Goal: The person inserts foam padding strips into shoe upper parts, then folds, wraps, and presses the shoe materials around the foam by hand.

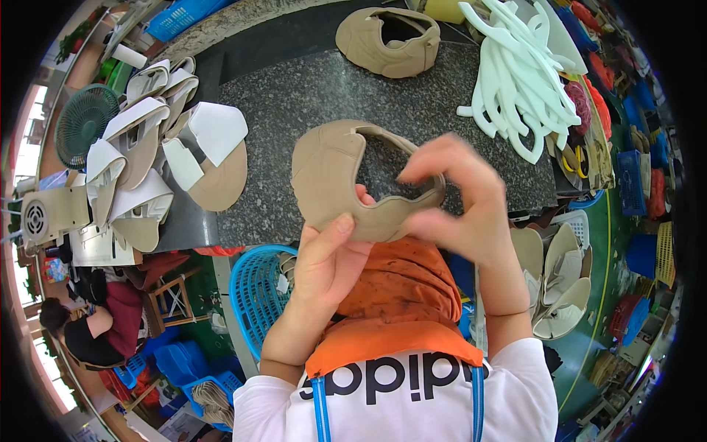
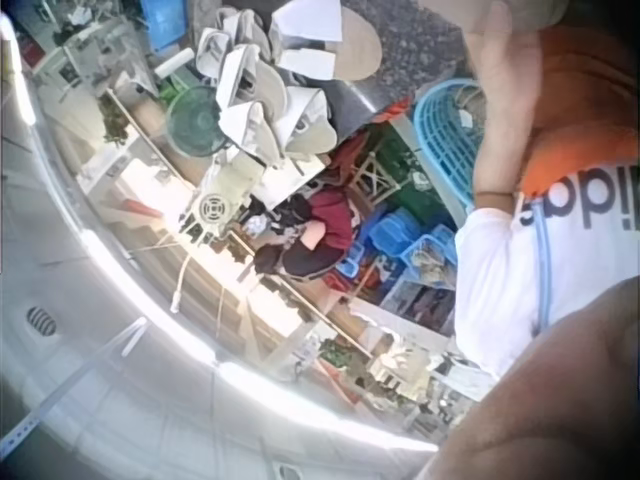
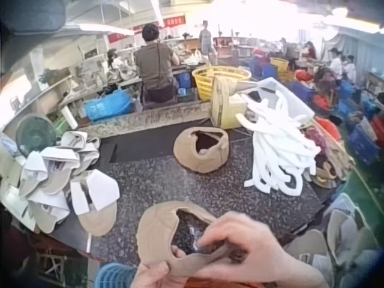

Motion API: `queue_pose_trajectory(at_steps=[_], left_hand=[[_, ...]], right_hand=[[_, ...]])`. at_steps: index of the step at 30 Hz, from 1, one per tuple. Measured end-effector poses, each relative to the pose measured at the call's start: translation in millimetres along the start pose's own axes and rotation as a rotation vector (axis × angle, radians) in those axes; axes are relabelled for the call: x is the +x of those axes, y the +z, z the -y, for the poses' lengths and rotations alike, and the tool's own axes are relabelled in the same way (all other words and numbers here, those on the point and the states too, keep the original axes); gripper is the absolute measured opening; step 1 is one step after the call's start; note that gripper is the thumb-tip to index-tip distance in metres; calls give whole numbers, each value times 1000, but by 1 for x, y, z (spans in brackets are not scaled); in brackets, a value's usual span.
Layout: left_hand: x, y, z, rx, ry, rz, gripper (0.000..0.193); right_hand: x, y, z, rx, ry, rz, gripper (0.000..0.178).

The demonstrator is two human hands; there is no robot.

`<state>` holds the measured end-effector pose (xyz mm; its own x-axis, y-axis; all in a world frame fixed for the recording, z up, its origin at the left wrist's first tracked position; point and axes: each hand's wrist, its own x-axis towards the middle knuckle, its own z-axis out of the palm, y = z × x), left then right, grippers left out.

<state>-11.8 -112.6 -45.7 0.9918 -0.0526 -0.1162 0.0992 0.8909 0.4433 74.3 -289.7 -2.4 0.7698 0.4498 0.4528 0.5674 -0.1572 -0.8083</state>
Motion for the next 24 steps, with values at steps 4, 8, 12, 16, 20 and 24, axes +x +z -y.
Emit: queue_pose_trajectory(at_steps=[4,8,12,16,20,24], left_hand=[[0,0,9,-16,25,-97,37],[-1,-4,9,-19,54,-104,36],[7,-3,-1,28,27,62,36],[15,12,-13,61,-73,-96,35],[18,8,-7,72,-20,-159,34],[20,1,-1,-68,-37,-185,34]], right_hand=[[-6,15,10,-20,157,187,27],[-10,16,13,47,211,205,25],[-16,15,12,-65,66,195,22],[-14,14,10,-151,-35,187,21],[-11,14,8,-63,65,209,20],[-7,14,6,-109,14,231,17]])
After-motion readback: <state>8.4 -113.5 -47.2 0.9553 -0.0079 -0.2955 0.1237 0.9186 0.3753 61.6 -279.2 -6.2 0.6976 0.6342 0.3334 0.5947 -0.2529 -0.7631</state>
